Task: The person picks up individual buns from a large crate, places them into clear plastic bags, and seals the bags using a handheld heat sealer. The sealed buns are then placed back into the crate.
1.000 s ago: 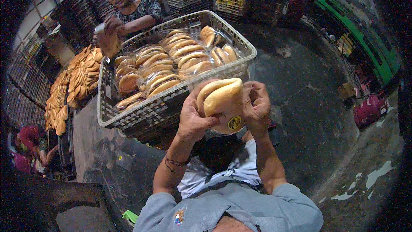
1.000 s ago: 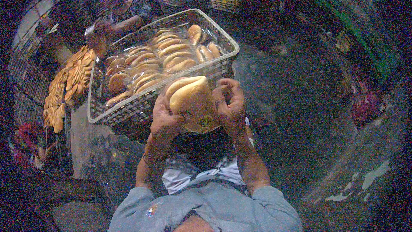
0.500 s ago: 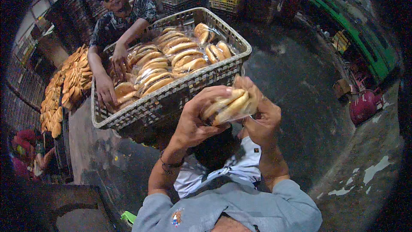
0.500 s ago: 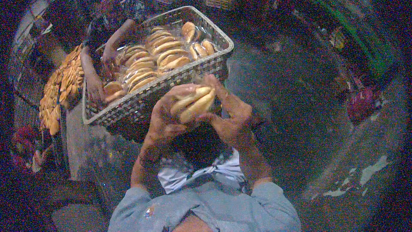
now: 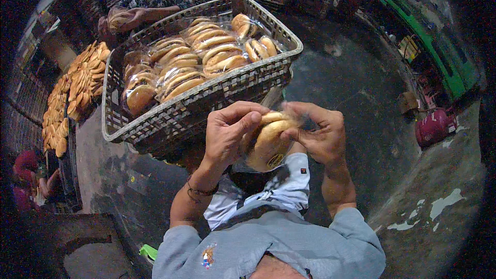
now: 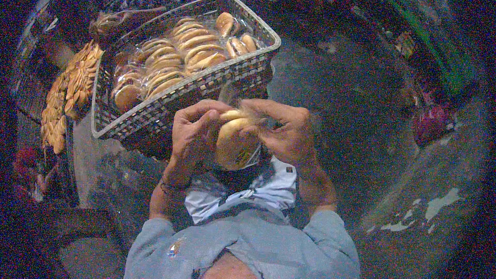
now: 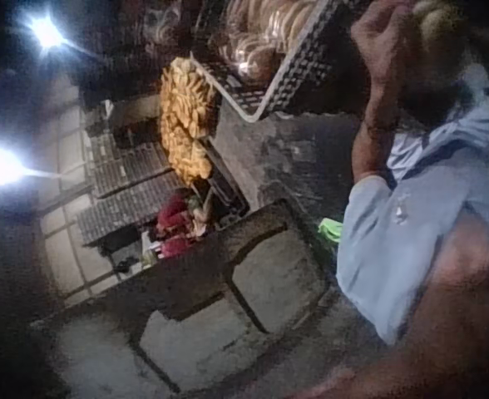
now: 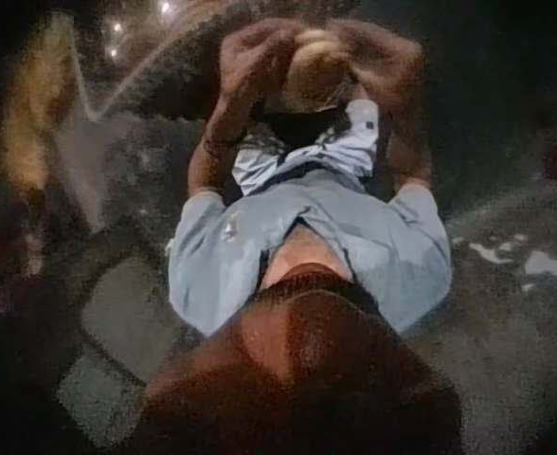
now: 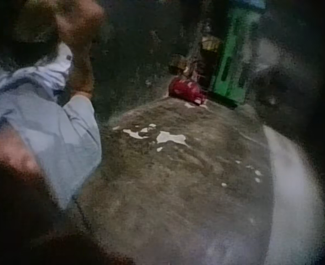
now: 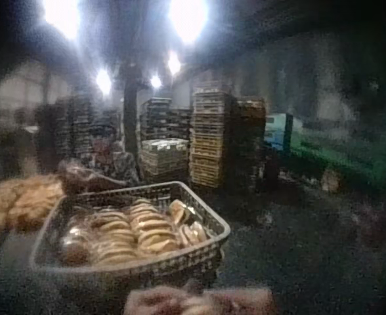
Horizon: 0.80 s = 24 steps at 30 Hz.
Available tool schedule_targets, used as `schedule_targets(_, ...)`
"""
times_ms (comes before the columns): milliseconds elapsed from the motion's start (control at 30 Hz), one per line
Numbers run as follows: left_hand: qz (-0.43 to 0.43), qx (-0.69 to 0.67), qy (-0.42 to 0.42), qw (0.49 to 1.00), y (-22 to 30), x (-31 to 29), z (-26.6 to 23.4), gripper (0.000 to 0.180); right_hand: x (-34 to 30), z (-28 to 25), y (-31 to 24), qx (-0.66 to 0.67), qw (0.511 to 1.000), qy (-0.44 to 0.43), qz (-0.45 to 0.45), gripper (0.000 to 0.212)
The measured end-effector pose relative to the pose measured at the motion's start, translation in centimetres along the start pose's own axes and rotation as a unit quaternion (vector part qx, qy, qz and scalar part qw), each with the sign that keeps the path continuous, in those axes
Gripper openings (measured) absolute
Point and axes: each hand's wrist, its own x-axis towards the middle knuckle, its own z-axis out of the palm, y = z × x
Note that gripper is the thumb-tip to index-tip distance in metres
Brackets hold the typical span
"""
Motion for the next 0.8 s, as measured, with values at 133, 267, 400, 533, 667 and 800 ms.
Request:
schedule_targets(133,0.021,0.053,-0.015,0.998,0.3,-0.3,0.0,0.017,-0.2,-0.5,0.3,-0.001,0.998,-0.056,-0.041,0.030)
schedule_targets(267,0.017,0.202,-0.029,0.979,1.2,-0.5,0.0,0.015,0.1,-0.6,1.0,-0.021,0.984,-0.081,-0.155,0.029)
schedule_targets(400,-0.056,0.186,-0.102,0.976,2.1,-0.2,-0.2,0.016,0.2,-0.4,-0.3,-0.056,0.972,-0.074,-0.216,0.031)
schedule_targets(533,-0.128,0.133,-0.152,0.971,2.3,0.4,0.2,0.017,0.1,-0.2,0.7,-0.042,0.961,-0.123,-0.246,0.026)
schedule_targets(667,0.035,0.278,-0.139,0.950,2.2,0.1,0.4,0.019,-0.3,-0.4,1.4,-0.061,0.972,-0.095,-0.205,0.024)
schedule_targets(800,0.200,0.403,-0.107,0.887,2.0,-0.8,0.8,0.023,-0.4,0.0,1.7,-0.005,0.991,-0.036,-0.127,0.026)
